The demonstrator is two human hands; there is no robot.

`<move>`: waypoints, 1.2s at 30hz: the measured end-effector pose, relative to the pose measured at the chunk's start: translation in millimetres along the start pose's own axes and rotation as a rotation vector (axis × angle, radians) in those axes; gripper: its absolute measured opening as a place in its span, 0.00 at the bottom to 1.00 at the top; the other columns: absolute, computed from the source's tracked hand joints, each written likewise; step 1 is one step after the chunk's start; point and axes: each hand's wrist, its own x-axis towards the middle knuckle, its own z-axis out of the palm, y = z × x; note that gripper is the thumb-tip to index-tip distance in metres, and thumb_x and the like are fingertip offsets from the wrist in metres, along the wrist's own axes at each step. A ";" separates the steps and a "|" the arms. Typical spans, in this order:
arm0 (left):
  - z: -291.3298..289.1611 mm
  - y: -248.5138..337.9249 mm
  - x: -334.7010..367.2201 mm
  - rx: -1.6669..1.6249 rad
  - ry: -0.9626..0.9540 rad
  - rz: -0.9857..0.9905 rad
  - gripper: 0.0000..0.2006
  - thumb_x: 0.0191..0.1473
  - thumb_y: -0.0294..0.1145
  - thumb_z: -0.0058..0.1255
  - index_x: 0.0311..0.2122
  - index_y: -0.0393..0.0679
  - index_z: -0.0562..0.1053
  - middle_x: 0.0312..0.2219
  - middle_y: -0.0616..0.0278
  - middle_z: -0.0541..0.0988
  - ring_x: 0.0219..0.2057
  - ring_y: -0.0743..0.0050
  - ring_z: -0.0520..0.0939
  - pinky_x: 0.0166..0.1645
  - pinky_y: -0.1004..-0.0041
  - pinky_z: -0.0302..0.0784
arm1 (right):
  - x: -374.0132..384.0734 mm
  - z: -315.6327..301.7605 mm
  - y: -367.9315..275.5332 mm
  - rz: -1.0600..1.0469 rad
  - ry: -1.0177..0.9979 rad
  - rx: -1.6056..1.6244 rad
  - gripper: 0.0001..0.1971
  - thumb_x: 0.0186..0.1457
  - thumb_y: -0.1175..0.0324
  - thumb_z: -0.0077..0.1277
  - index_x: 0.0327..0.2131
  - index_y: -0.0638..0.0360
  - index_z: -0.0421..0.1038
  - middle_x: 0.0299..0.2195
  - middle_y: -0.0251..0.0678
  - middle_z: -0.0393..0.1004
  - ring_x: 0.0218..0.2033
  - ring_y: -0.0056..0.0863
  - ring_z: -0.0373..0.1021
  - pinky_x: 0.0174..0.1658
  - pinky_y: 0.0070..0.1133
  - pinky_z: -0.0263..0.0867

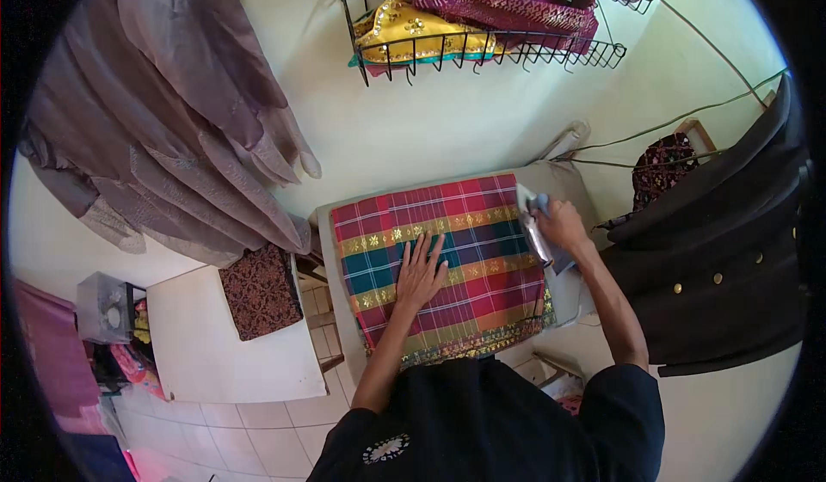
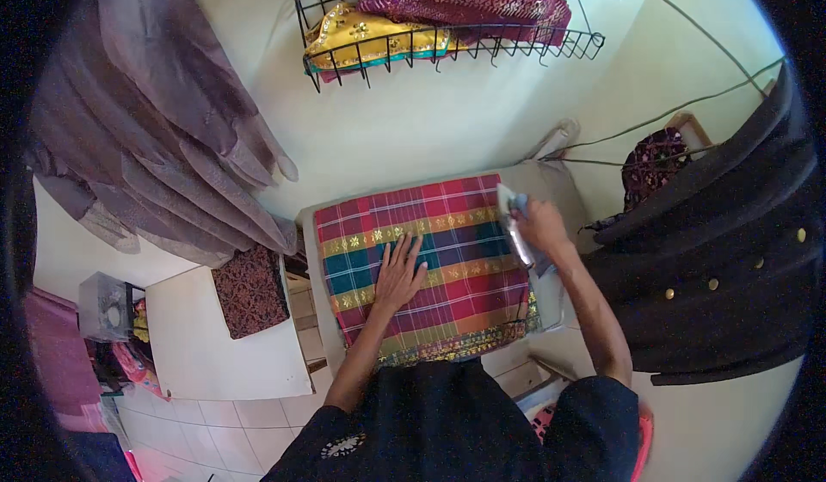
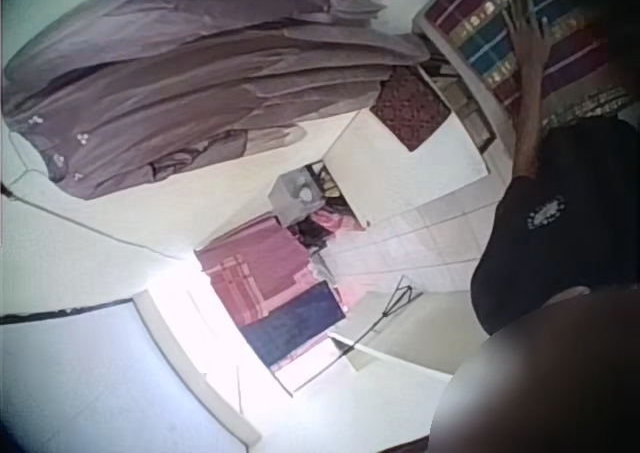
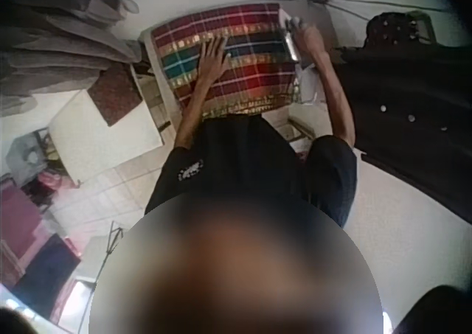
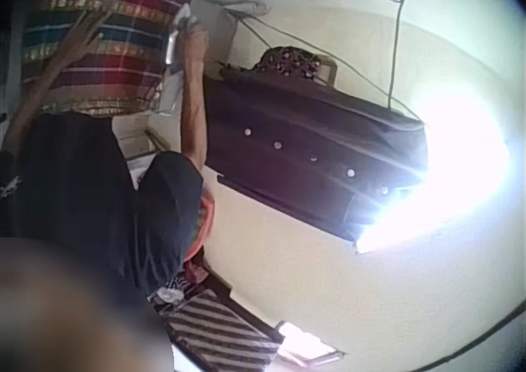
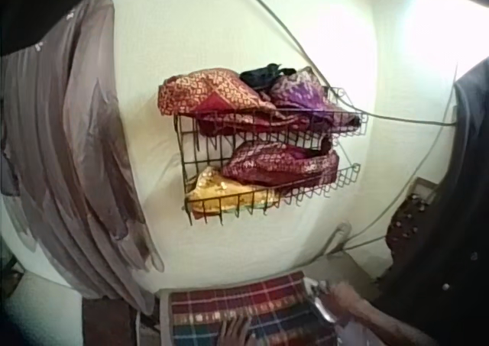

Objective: Ironing a colorful patterned fabric on a flat surface.

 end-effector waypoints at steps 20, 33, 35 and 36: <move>43.8 15.5 81.7 -0.123 0.094 -0.135 0.27 0.67 0.45 0.23 0.67 0.43 0.49 0.64 0.52 0.58 0.66 0.54 0.55 0.69 0.52 0.39 | -29.9 126.7 -102.1 0.055 -0.026 0.294 0.19 0.54 0.61 0.54 0.40 0.69 0.64 0.27 0.64 0.72 0.32 0.62 0.71 0.35 0.46 0.69; 35.9 16.9 92.5 -0.216 0.131 -0.186 0.29 0.67 0.46 0.22 0.66 0.38 0.49 0.62 0.47 0.59 0.64 0.53 0.58 0.68 0.54 0.42 | 73.6 126.3 -112.9 0.148 -0.078 0.262 0.19 0.57 0.59 0.50 0.42 0.65 0.61 0.36 0.63 0.72 0.40 0.61 0.71 0.42 0.47 0.68; 32.9 20.8 99.2 -0.337 0.204 -0.279 0.29 0.67 0.46 0.23 0.66 0.38 0.50 0.57 0.46 0.67 0.59 0.50 0.66 0.65 0.53 0.49 | 75.2 129.2 -107.5 0.167 -0.067 0.287 0.19 0.56 0.58 0.50 0.42 0.64 0.61 0.36 0.62 0.72 0.39 0.62 0.71 0.41 0.48 0.68; 31.6 20.6 104.7 -0.314 0.257 -0.294 0.29 0.67 0.46 0.23 0.65 0.38 0.51 0.52 0.46 0.71 0.55 0.50 0.69 0.61 0.53 0.55 | 74.1 130.1 -108.8 0.153 -0.064 0.298 0.19 0.56 0.59 0.51 0.42 0.64 0.61 0.36 0.62 0.72 0.39 0.62 0.71 0.41 0.48 0.68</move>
